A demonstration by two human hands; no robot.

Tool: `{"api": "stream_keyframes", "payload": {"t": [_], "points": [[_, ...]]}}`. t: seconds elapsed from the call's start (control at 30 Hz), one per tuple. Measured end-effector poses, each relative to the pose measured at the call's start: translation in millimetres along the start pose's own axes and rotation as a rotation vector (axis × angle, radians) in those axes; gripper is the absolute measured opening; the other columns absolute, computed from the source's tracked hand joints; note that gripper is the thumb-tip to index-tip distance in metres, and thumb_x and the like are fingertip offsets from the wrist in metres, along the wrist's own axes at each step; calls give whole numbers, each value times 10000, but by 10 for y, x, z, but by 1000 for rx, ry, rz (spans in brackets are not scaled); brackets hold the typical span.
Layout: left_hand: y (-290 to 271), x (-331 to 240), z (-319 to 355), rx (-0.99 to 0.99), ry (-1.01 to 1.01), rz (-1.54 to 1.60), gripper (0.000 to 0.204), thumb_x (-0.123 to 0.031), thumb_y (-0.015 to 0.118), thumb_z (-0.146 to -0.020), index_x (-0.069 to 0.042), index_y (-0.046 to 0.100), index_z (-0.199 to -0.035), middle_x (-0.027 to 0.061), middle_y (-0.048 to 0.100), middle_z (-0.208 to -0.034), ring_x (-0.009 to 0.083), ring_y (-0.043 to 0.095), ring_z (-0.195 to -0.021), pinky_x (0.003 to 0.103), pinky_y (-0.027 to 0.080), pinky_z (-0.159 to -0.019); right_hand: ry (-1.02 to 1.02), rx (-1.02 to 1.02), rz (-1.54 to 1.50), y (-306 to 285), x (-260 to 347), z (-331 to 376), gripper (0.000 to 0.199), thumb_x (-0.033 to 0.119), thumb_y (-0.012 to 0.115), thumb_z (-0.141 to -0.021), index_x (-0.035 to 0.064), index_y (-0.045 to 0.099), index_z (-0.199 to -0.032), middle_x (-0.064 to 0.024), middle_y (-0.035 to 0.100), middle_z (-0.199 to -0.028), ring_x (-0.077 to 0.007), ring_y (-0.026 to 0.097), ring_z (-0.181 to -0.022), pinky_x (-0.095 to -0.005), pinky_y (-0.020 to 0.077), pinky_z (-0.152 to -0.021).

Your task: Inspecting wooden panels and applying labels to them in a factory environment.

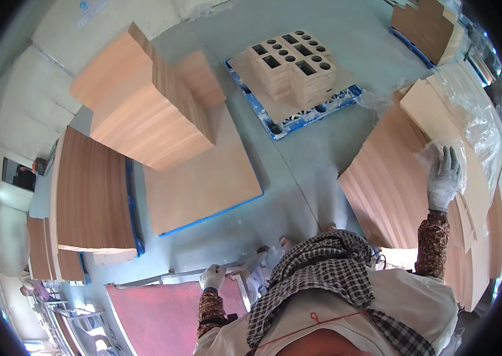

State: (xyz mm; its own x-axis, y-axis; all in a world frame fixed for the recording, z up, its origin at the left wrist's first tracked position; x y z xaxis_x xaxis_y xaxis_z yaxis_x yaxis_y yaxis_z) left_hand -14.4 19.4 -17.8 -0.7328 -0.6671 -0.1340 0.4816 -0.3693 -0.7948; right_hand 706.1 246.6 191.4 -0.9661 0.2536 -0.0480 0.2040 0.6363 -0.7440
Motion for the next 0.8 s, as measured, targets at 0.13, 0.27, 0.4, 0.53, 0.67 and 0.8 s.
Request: {"api": "stream_keyframes", "payload": {"t": [0.13, 0.27, 0.4, 0.53, 0.67, 0.8], "points": [[8, 206, -152, -21, -13, -31, 513, -517, 580, -864, -125, 763, -1140, 188, 737, -1144, 380, 677, -1126, 444, 490, -1023, 27, 78, 45, 75, 13, 209, 511, 187, 649, -952, 81, 529, -1437, -171, 579, -1424, -369, 515, -1333, -501, 404, -1127], [10, 286, -336, -15, -8, -47, 511, -514, 578, -857, -112, 768, -1110, 198, 739, -1114, 386, 683, -1099, 462, 505, -990, -7, 73, 22, -5, 250, 279, 490, 176, 650, -945, 84, 544, -1414, -139, 600, -1393, -375, 522, -1316, -508, 414, -1108], [61, 193, -408, 33, -73, -96, 538, -527, 561, -865, -148, 750, -1197, 172, 727, -1207, 355, 655, -1194, 439, 449, -1080, -13, 40, -4, -45, 330, 277, 438, 161, 651, -937, 85, 575, -1361, -137, 607, -1366, -377, 549, -1267, -513, 422, -1087], [140, 242, -434, -14, -90, -163, 543, -540, 527, -872, -155, 753, -1181, 162, 731, -1197, 354, 661, -1177, 440, 442, -1064, -37, 8, -21, -128, 452, 252, 415, 148, 653, -925, 93, 592, -1332, -135, 615, -1344, -376, 563, -1241, -518, 426, -1073], [154, 207, -431, -45, -82, -194, 514, -517, 498, -900, -160, 754, -1166, 159, 723, -1215, 349, 649, -1191, 470, 388, -1093, -44, -23, -15, -172, 531, 203, 414, 138, 656, -912, 108, 604, -1322, -135, 625, -1321, -371, 569, -1234, -525, 430, -1062], [91, 260, -478, -26, -108, -207, 502, -502, 485, -918, -160, 753, -1170, 149, 719, -1233, 328, 639, -1215, 503, 325, -1139, -44, -15, -34, -225, 706, 188, 406, 134, 656, -908, 109, 615, -1311, -134, 630, -1312, -370, 575, -1226, -526, 435, -1054]]}}
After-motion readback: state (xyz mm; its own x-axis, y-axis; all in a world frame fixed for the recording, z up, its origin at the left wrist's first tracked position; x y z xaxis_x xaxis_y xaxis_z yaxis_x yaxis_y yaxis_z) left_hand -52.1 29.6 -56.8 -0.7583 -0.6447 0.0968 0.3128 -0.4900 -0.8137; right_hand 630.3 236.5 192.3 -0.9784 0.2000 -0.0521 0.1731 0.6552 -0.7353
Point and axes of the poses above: each hand's wrist, its own z-axis away from the middle knuckle, its own y-axis out of the palm, x = y × z, the point moved 3 cm from there along -z, towards the middle knuckle
